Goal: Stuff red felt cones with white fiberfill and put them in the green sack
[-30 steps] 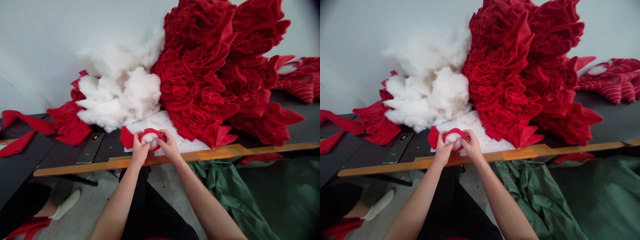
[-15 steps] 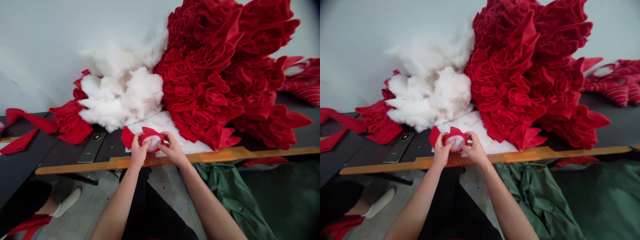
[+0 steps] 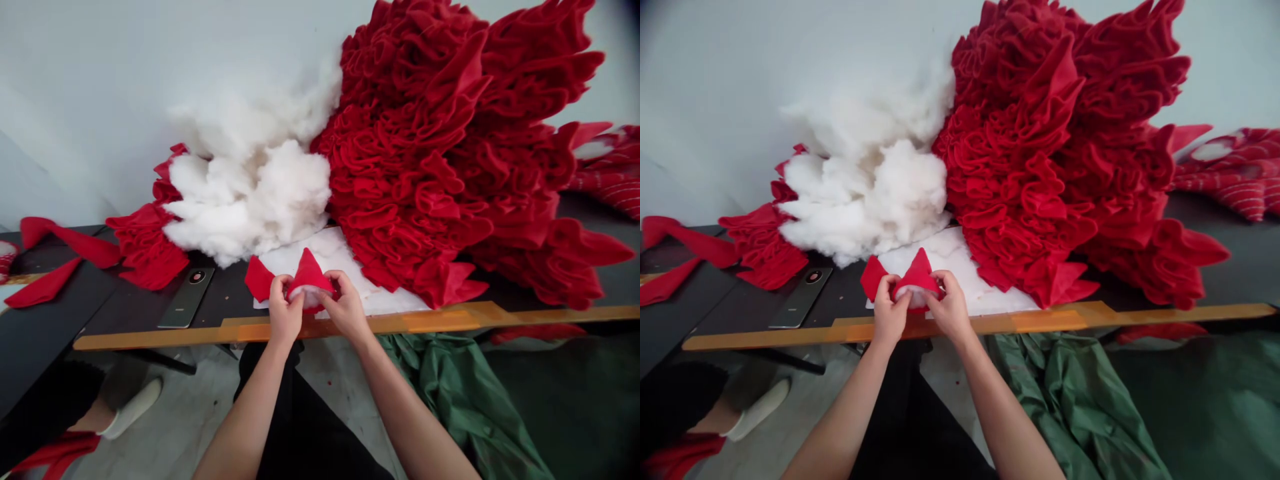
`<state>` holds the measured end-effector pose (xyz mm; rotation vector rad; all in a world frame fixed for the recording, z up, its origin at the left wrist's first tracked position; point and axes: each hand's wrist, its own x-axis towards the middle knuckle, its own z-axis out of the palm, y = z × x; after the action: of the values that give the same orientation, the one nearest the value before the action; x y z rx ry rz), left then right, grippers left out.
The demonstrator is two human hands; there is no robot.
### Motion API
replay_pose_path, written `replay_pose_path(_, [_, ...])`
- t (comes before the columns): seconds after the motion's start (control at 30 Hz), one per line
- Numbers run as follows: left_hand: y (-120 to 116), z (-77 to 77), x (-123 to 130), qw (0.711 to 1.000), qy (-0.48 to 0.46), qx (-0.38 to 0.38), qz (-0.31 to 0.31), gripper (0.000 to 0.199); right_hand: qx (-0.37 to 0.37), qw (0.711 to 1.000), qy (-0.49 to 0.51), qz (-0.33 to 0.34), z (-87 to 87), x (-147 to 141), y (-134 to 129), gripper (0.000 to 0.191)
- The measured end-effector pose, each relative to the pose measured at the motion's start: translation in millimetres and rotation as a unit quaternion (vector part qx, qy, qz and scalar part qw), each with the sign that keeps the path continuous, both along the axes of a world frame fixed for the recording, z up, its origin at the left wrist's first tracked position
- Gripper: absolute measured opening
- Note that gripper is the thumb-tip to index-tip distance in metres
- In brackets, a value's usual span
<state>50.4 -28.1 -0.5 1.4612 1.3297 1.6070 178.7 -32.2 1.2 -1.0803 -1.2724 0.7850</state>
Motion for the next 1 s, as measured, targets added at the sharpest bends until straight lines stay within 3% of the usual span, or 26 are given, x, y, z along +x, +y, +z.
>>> replay_pose_path(0.1, [2.2, 2.8, -2.4, 0.995, 0.056, 0.070, 0.046, 0.023, -0.011, 0.997, 0.041, 0.061, 2.1, -0.4, -3.3, 0.029])
replay_pose_path(0.23, [0.6, 8.9, 1.2, 0.982, 0.106, 0.144, 0.054, 0.025, -0.044, 0.997, 0.032, -0.051, -0.1, -4.5, -0.5, 0.014])
replay_pose_path(0.33, [-4.0, 9.1, 1.0, 0.992, 0.056, 0.108, -0.014, 0.027, -0.047, 0.993, 0.031, -0.108, -4.7, -4.4, 2.3, 0.015])
replay_pose_path(0.43, [-6.4, 7.0, -6.1, 0.994, -0.011, 0.033, -0.104, 0.029, -0.046, 0.997, 0.045, -0.046, -5.7, 0.4, -0.6, 0.016])
replay_pose_path(0.5, [-5.2, 5.8, -11.5, 0.996, -0.008, 0.022, -0.083, 0.017, -0.044, 0.998, 0.040, 0.017, -2.5, 4.2, -5.3, 0.018])
replay_pose_path(0.6, [-1.4, 6.1, -13.5, 0.995, 0.050, 0.086, -0.021, 0.019, -0.035, 0.996, 0.026, 0.076, 4.9, 6.2, -10.6, 0.030])
replay_pose_path(0.67, [-0.6, 8.0, -9.8, 0.986, 0.087, 0.140, -0.001, 0.020, -0.017, 0.998, 0.014, 0.064, 8.1, 3.9, -10.1, 0.032])
replay_pose_path(0.8, [-7.7, 12.3, 0.1, 0.974, 0.121, 0.189, 0.016, 0.019, -0.010, 1.000, 0.010, -0.018, 5.6, -1.3, -4.1, 0.015])
replay_pose_path(0.9, [-15.0, 12.6, -0.8, 0.988, 0.030, 0.149, -0.032, 0.014, -0.020, 0.998, 0.067, 0.004, 2.1, 3.6, -2.7, 0.018])
replay_pose_path(0.97, [-16.4, 12.0, -4.5, 0.987, -0.131, 0.065, -0.065, 0.028, -0.018, 0.992, 0.118, 0.044, 2.2, 9.2, -2.6, 0.024])
replay_pose_path(1.0, [-15.9, 12.1, -5.9, 0.972, -0.217, 0.008, -0.088, 0.035, -0.020, 0.988, 0.139, 0.065, 3.2, 11.1, -2.2, 0.027])
